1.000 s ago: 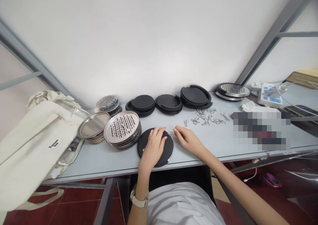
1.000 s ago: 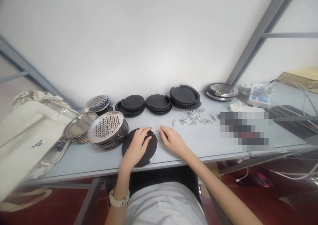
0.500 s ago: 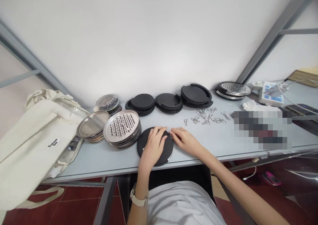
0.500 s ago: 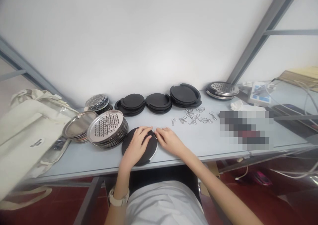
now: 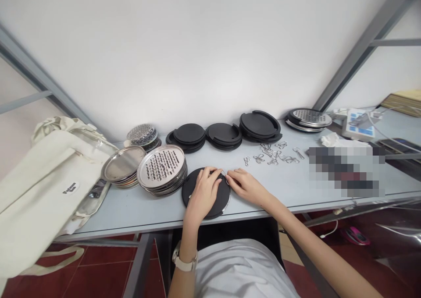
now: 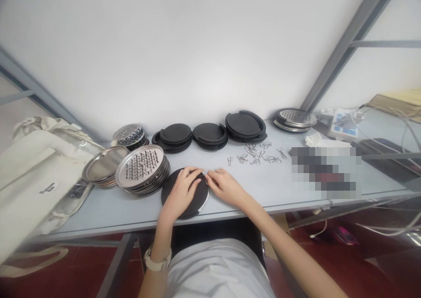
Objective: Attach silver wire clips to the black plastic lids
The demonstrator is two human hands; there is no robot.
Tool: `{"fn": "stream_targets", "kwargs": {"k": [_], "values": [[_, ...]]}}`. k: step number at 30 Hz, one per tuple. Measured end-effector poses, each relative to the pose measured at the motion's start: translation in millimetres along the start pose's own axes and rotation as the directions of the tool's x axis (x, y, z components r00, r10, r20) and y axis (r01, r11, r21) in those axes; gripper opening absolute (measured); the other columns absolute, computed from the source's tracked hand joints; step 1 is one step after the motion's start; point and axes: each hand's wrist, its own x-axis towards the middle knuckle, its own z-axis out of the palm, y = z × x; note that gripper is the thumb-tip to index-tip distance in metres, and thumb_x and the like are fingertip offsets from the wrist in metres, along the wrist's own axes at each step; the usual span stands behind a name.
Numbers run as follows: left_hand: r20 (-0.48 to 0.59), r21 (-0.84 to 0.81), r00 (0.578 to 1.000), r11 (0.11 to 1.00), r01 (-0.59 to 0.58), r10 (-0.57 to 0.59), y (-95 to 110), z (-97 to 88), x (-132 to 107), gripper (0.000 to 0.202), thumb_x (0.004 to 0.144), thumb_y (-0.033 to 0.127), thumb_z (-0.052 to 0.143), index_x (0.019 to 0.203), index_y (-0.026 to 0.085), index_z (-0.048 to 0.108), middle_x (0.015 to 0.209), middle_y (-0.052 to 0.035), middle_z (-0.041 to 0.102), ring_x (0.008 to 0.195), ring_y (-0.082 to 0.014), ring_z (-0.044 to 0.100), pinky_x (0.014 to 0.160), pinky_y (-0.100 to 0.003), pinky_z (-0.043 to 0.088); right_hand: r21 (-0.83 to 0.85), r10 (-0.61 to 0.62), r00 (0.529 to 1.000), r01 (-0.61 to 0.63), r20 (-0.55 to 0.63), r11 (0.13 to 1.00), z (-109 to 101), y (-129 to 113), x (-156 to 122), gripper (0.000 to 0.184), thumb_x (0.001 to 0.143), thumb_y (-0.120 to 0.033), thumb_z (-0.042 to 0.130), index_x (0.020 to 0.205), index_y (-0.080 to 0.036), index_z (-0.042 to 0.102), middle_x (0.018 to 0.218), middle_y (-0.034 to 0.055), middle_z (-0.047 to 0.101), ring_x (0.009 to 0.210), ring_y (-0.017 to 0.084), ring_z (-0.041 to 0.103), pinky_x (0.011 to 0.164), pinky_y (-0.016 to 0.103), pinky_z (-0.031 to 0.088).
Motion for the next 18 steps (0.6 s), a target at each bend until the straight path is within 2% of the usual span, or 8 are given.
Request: {"fn": "stream_targets", "kwargs": {"k": [12,18], "values": [[-0.006,-0.014,1.0,1.0,0.005,-0.005,0.7,-0.3,-1.1,0.029,0.097,0.019,0.038,0.119,0.027,0.054,0.114,-0.0062,0.052,0.109,-0.0217,0.05,0.097,-0.041,0.043,0.051,0.021,1.0,-0.021,0.008,0.998,-2.5,-2.2,-0.1,0.024,0.097,-0.022,0.036,0.079,-0.02,0.05,0.067,0.0008,0.052,0.065,0.017,0.048,0.066,0.029,0.04],[-0.006,-0.031,1.0,0.999,0.008,-0.008,1.9,-0.7,-0.6,0.027,0.096,0.018,0.039,0.115,0.027,0.056,0.114,-0.0054,0.052,0.109,-0.0209,0.049,0.098,-0.039,0.042,0.09,0.029,0.999,-0.031,0.018,0.995,-5.4,-5.3,0.1,0.032,0.102,-0.027,0.027,0.078,-0.021,0.047,0.068,0.0008,0.052,0.066,0.017,0.05,0.07,0.03,0.041]]}}
